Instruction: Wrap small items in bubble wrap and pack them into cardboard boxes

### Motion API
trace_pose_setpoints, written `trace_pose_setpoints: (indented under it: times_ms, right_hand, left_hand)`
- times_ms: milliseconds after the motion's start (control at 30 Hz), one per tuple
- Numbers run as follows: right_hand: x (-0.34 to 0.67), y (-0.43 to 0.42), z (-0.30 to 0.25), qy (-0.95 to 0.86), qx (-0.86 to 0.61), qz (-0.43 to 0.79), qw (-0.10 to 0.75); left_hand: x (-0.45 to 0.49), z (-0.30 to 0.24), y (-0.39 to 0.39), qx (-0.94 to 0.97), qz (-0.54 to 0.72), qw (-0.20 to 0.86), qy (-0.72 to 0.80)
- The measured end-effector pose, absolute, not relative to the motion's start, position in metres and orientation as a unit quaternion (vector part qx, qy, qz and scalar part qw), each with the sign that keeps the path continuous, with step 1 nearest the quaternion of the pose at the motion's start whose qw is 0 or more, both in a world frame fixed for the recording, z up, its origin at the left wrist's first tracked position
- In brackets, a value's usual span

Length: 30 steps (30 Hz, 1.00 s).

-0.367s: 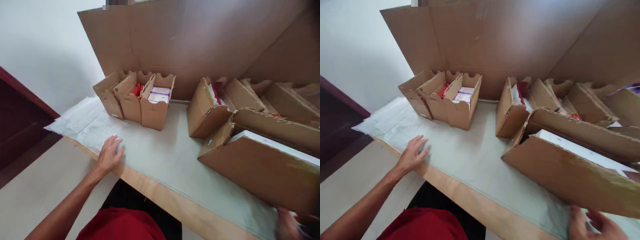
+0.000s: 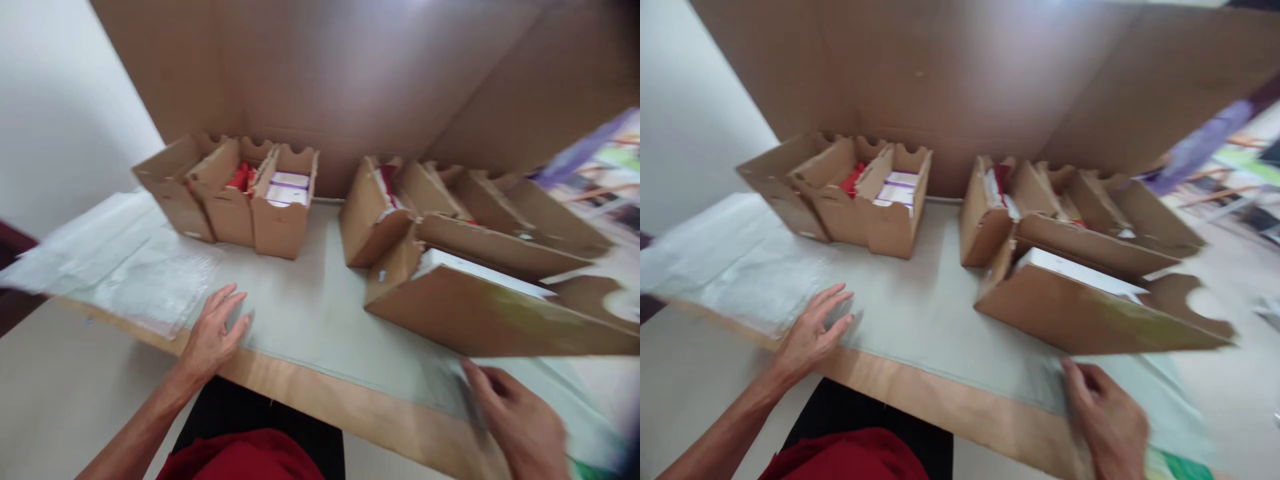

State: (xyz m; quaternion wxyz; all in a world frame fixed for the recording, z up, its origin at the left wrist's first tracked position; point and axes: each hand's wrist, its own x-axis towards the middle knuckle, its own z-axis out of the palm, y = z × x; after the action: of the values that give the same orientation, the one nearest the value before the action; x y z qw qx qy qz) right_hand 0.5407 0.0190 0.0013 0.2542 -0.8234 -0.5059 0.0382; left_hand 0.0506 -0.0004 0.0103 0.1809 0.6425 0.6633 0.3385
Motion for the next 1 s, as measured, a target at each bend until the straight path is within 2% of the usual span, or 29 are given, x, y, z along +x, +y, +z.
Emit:
trace_pose_setpoints:
  times_ms: [67, 200, 533, 667, 800, 900, 1000]
  right_hand:
    - [0.522, 0.013, 0.015, -0.481, -0.832, 0.071, 0.267]
    - [0.524, 0.011, 0.018, -0.402, -0.836, 0.019, 0.372]
    - [0.551, 0.021, -0.018, -0.455, -0.684, 0.187, 0.539]
    - [0.553, 0.02, -0.025, -0.431, -0.678, 0.21, 0.557]
    - [0.547, 0.009, -0.025, -0.453, -0.708, 0.185, 0.51]
    - [0.549, 0.005, -0.026, -0.489, -0.744, 0.142, 0.433]
    - [0.563, 0.015, -0.039, -0.514, -0.762, 0.1, 0.38]
  left_hand:
    - [0.086, 0.018, 0.008, 0.672, 0.326, 0.266, 0.61]
    - [0.161, 0.031, 0.038, 0.748, 0.27, 0.355, 0.491]
    - [0.279, 0.02, 0.098, 0.762, 0.266, 0.412, 0.424]
    - [0.287, 0.02, 0.093, 0.77, 0.239, 0.405, 0.431]
    - [0.242, 0.021, 0.07, 0.802, 0.233, 0.332, 0.439]
    - [0.172, 0.018, 0.051, 0.809, 0.24, 0.19, 0.502]
    - [0.089, 0.014, 0.034, 0.736, 0.21, 0.034, 0.642]
